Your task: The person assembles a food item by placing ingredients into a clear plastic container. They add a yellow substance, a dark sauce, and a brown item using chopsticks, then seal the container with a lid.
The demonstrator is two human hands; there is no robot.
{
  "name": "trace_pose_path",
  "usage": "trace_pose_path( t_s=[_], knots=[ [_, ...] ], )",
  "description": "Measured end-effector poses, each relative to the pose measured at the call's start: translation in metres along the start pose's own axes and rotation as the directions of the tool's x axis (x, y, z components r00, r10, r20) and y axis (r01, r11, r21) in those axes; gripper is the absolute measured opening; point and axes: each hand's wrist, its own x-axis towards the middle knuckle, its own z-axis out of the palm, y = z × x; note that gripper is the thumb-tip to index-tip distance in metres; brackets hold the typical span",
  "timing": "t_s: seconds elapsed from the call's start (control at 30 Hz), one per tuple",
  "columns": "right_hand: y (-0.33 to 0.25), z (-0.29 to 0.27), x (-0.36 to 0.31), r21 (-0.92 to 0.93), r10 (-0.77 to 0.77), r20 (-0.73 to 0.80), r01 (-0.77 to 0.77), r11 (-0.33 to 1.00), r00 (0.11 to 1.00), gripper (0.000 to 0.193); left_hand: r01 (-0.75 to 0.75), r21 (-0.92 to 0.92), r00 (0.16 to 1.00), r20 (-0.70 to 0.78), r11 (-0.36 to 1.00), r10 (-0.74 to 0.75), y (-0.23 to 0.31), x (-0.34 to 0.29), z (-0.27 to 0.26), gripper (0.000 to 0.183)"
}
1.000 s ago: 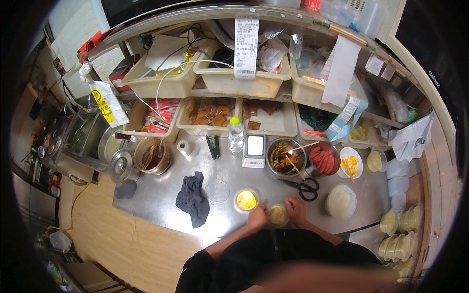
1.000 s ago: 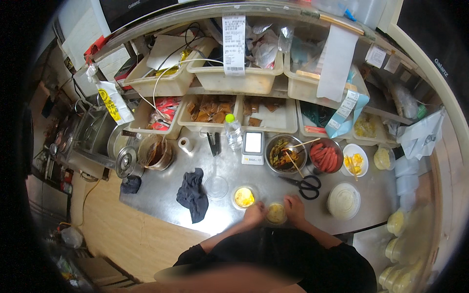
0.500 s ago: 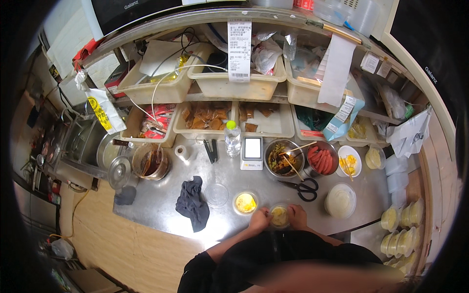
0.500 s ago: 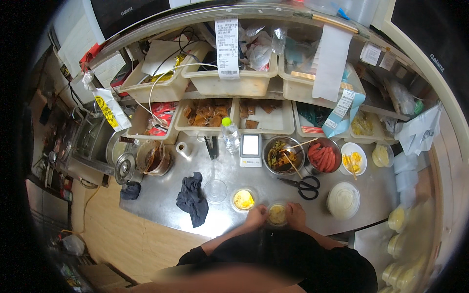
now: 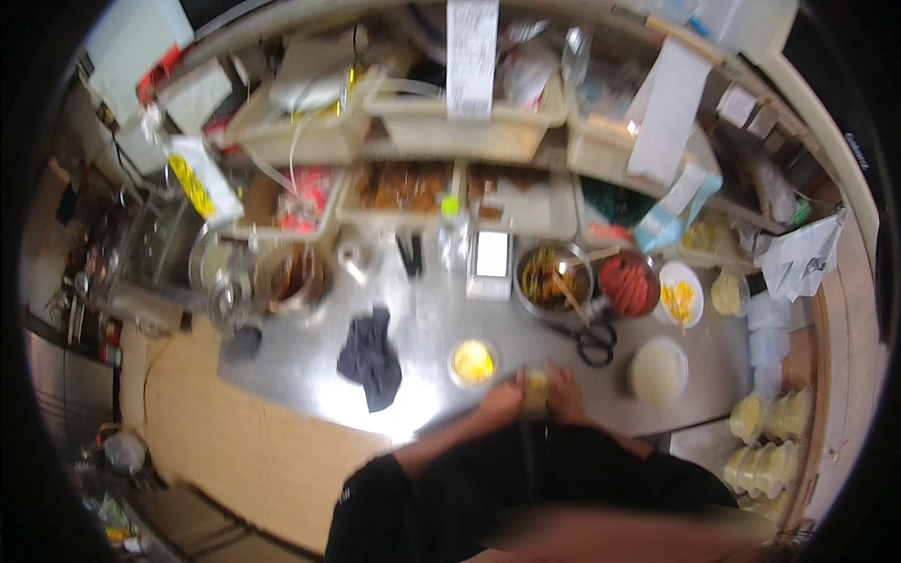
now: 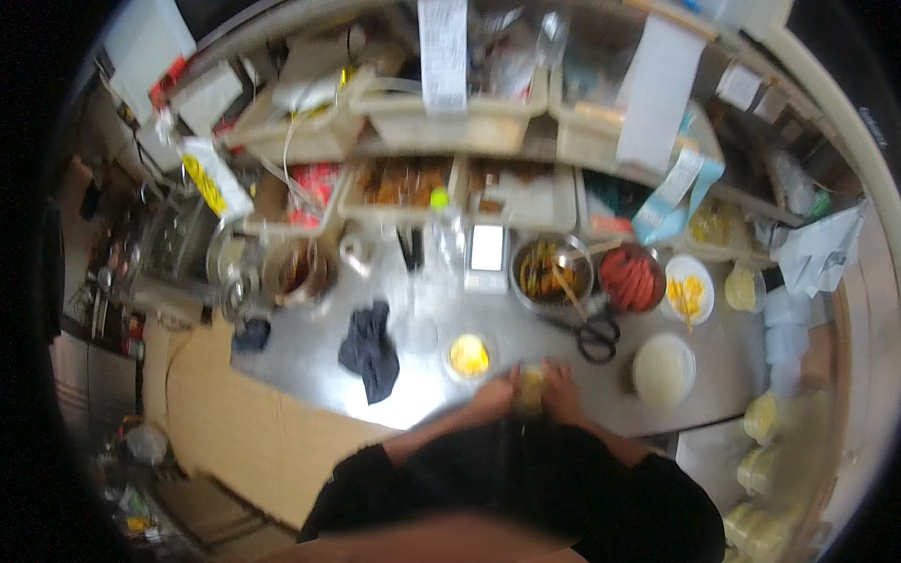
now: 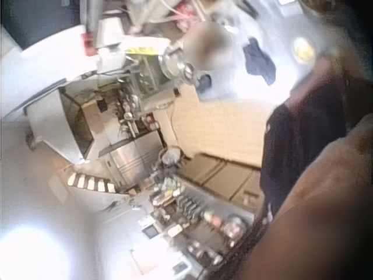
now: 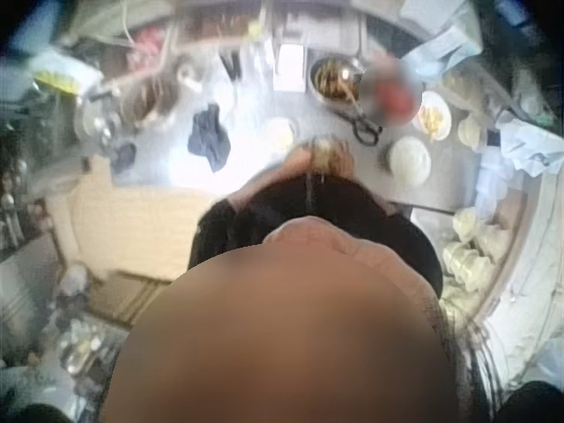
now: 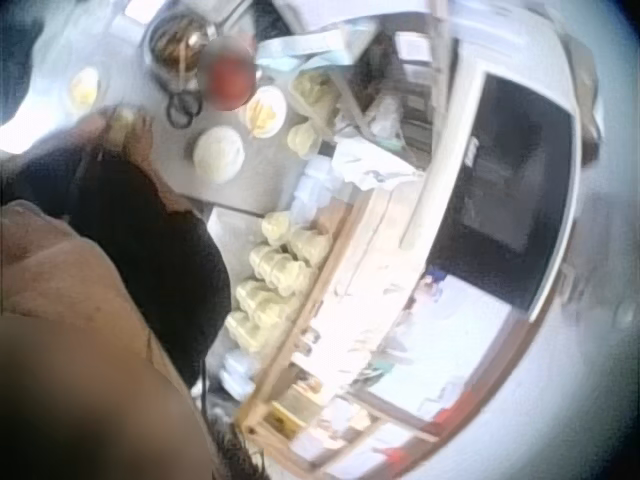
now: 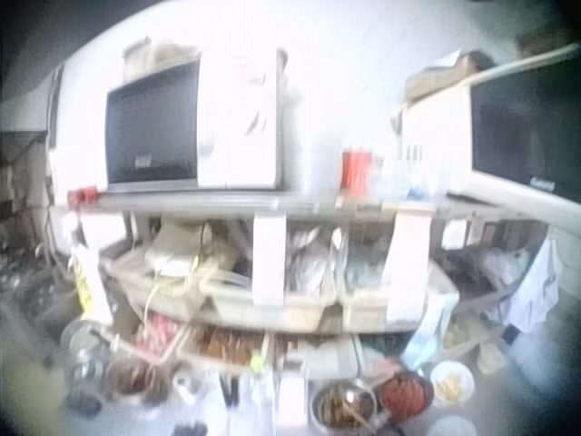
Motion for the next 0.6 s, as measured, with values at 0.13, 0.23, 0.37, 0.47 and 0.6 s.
trace_pose_path(
  t_s=[0.13, 0.23, 0.37, 0.47, 0.6],
  knots=[
    [0.005, -0.002, 0.002, -0.002, 0.003, 0.038, -0.003, 1.0, 0.999, 0.041, 0.103, 0.042, 0.995, -0.018, 0.994, -0.103, 0.014, -0.006, -0.01, 0.065],
    [0.006, -0.016, 0.016, 0.011, -0.028, 0.037, 0.028, 1.0, 0.999, 0.037, 0.028, -0.07, 0.929, -0.366, 0.997, -0.052, 0.014, -0.028, -0.037, 0.05],
    [0.01, -0.032, 0.028, 0.023, -0.098, -0.093, 0.101, 0.995, 0.991, 0.035, 0.178, -0.137, 0.677, -0.702, 0.975, -0.222, -0.034, -0.062, -0.083, 0.038],
    [0.012, -0.035, 0.035, 0.051, 0.0, -0.095, 0.004, 0.999, 0.996, 0.033, 0.448, 0.03, 0.717, -0.609, 0.894, -0.339, -0.09, -0.077, -0.103, 0.046],
    [0.011, -0.035, 0.04, 0.064, 0.026, -0.093, -0.02, 0.998, 0.995, 0.032, 0.318, 0.246, 0.879, -0.438, 0.916, -0.188, -0.104, -0.103, -0.073, 0.047]
  ],
)
